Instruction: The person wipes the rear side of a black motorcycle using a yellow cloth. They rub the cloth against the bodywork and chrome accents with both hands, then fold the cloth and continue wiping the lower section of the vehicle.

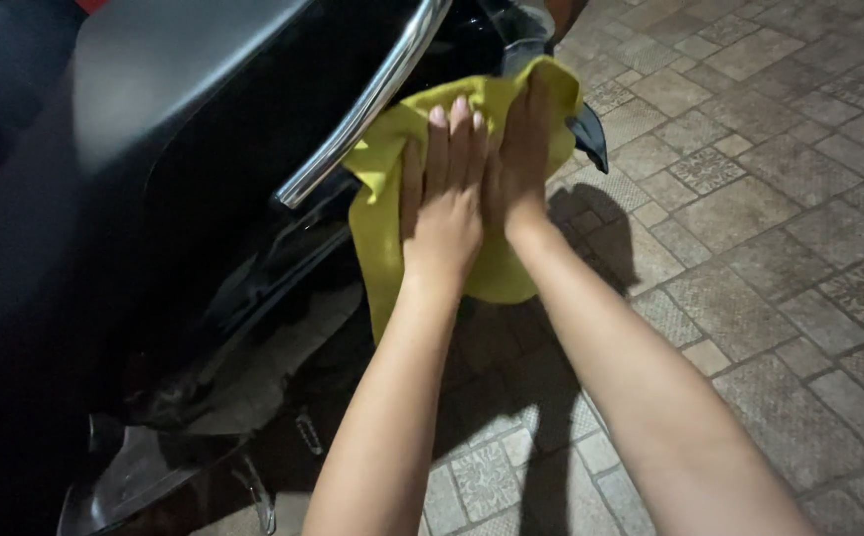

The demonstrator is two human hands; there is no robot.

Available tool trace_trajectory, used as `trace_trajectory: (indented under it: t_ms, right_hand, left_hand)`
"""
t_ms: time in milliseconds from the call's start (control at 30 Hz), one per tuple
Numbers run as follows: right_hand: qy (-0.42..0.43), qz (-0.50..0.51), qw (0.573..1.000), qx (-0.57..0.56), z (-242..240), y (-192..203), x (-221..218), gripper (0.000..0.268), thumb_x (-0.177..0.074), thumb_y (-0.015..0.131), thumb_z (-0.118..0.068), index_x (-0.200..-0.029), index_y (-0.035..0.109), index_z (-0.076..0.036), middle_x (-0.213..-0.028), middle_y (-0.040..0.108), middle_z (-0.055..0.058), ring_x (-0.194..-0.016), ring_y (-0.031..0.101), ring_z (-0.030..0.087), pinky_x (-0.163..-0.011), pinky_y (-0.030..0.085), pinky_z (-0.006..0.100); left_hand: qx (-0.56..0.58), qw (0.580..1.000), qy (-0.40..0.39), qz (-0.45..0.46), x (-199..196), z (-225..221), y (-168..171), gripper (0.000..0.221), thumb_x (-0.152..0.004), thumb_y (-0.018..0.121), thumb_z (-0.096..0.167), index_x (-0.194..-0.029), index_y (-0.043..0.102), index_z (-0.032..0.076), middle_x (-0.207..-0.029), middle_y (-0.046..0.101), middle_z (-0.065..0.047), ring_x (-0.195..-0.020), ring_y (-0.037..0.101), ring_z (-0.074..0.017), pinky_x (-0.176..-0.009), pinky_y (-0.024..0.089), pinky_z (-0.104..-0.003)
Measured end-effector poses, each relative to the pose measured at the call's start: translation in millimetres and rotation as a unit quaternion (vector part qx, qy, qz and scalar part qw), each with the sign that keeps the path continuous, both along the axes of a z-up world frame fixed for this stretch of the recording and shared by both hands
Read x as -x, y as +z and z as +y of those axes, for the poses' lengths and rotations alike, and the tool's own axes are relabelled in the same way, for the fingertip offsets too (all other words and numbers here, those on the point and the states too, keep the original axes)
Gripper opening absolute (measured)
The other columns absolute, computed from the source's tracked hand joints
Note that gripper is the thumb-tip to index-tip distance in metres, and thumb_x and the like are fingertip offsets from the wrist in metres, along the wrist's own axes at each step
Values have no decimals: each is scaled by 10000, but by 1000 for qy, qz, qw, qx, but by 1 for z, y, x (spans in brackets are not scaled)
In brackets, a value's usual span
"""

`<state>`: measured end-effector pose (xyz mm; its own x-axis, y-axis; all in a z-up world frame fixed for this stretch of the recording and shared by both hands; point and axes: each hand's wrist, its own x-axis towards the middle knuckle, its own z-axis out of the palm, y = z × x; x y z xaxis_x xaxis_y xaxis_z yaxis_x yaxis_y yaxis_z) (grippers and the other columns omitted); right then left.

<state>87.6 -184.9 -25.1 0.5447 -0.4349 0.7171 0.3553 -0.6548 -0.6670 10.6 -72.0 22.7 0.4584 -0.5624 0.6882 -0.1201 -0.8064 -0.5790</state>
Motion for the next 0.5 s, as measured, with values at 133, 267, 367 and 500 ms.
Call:
trace_trajectory:
  t_ms: [133,267,367,500]
  right_hand:
    - [19,-31,999,23,14,-19,6,417,-1043,382,-295,-1377,302,-59,-1335,289,178,-1214,265,347,-1076,239,482]
    - [-50,-62,983,166,18,-134,-103,922,-997,323,-549,-1624,116,95,-1669,17,341,-1532,37,557,-1279,84,583]
    - [-33,-46,967,246,33,-69,-21,1095,-802,761,-438,-1596,217,83,-1644,-7,382,-1492,9,640,-1252,88,709]
    - [-52,-99,966,232,67,-49,4,837,-1032,333,-571,-1570,243,65,-1663,18,370,-1497,79,636,-1199,109,727]
  left_hand:
    - [30,996,-75,-37,-5,20,-23,459,-1139,390,325,-1573,449,187,-1624,397,-35,-1511,342,-234,-1235,236,-423]
    - [71,987,-97,-102,6,41,-27,423,-1090,408,347,-1475,565,269,-1531,544,43,-1435,481,-152,-1192,303,-397]
    - [54,991,-73,-97,18,62,-23,449,-1079,387,300,-1501,538,265,-1559,504,2,-1443,465,-205,-1149,367,-432]
    - [96,990,-44,88,30,87,-20,561,-1123,274,409,-1652,242,226,-1724,177,-38,-1584,111,-293,-1260,149,-583]
